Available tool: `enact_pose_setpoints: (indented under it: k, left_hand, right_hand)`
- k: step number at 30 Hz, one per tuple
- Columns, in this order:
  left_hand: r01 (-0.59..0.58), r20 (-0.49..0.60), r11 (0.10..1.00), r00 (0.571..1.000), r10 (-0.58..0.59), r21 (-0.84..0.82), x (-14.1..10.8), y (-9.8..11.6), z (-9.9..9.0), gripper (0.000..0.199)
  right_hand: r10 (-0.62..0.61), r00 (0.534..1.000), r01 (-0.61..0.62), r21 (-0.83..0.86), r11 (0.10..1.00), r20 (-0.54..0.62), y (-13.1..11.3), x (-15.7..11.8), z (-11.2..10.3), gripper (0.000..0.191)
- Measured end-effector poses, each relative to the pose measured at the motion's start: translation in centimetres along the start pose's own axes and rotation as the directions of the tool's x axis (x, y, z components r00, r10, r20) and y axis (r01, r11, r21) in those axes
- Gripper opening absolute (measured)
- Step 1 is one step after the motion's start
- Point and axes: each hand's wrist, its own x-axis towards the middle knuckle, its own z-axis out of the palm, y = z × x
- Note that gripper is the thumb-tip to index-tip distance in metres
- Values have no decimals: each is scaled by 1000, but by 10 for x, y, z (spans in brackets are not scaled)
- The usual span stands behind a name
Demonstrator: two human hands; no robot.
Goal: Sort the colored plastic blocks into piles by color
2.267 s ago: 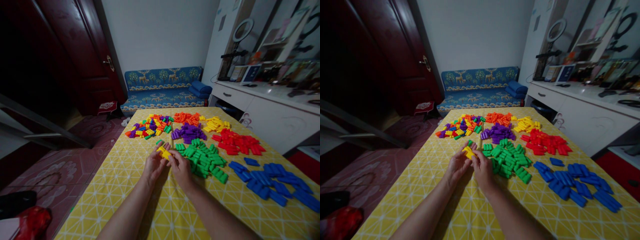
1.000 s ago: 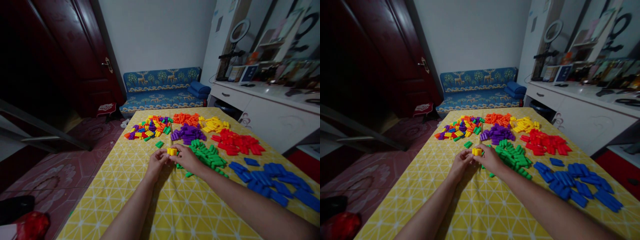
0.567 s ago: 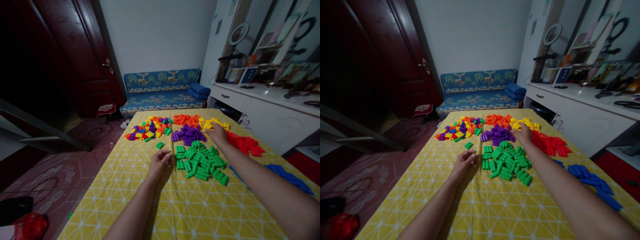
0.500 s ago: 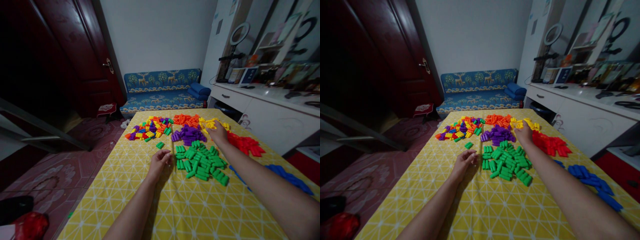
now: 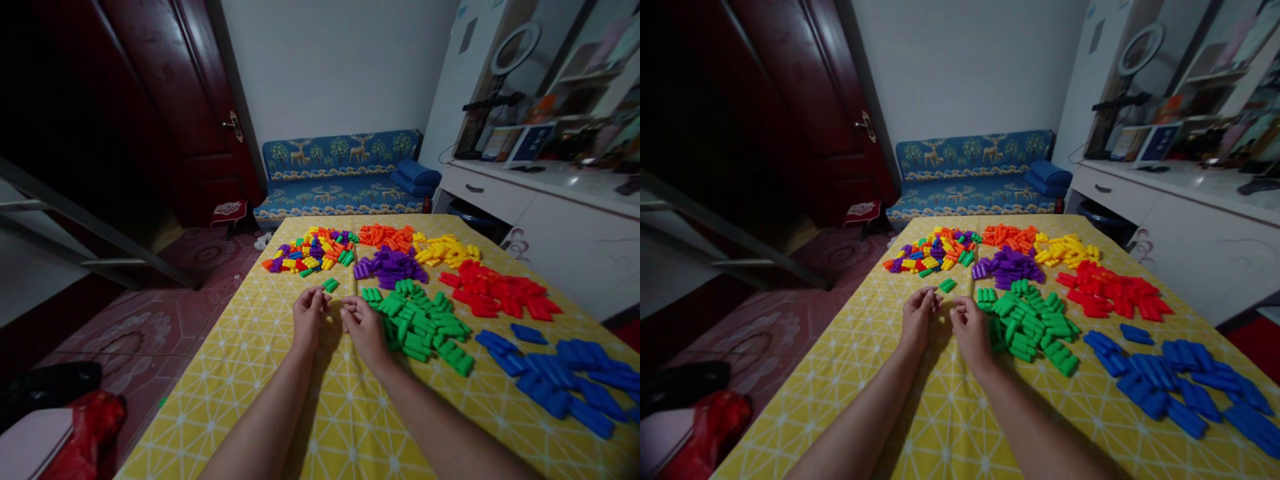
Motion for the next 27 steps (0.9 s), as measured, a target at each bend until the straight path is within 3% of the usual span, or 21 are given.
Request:
enact_pose_setpoints:
  k: [5, 8, 11, 14, 16, 19, 23, 27]
  left_hand:
    - [-69, 44, 985, 997, 63, 156, -1, -7, -1, 24]
    - [-177, 90, 916, 984, 154, 360, 2, -10, -1, 16]
    - [-377, 210, 699, 925, 316, 607, 20, -5, 1, 16]
    - [-570, 448, 332, 811, 376, 752, 54, 3, 11, 30]
    - [-634, 581, 104, 753, 307, 766, 81, 5, 24, 36]
    - [-666, 680, -139, 718, 145, 733, 116, 1, 46, 42]
    - [-678, 709, -303, 706, -11, 670, 145, -14, 66, 47]
    - [-636, 662, -324, 748, -38, 700, 153, -23, 68, 54]
  right_hand:
    - [-199, 980, 191, -215, 958, -13, 10, 1, -5, 21]
    - [-219, 976, 211, -215, 953, -11, 11, -2, -7, 23]
    - [-158, 987, 153, -124, 980, -33, 9, -4, -7, 24]
    - [-114, 993, 113, -59, 992, -16, 10, -4, -7, 24]
    - [-108, 994, 107, -44, 993, -12, 12, -4, -6, 24]
    - [-98, 995, 97, -49, 994, -18, 13, -4, -6, 23]
    - [-99, 995, 98, -74, 992, -14, 10, -6, -5, 22]
    - [-98, 995, 96, -78, 992, -23, 5, -7, -5, 22]
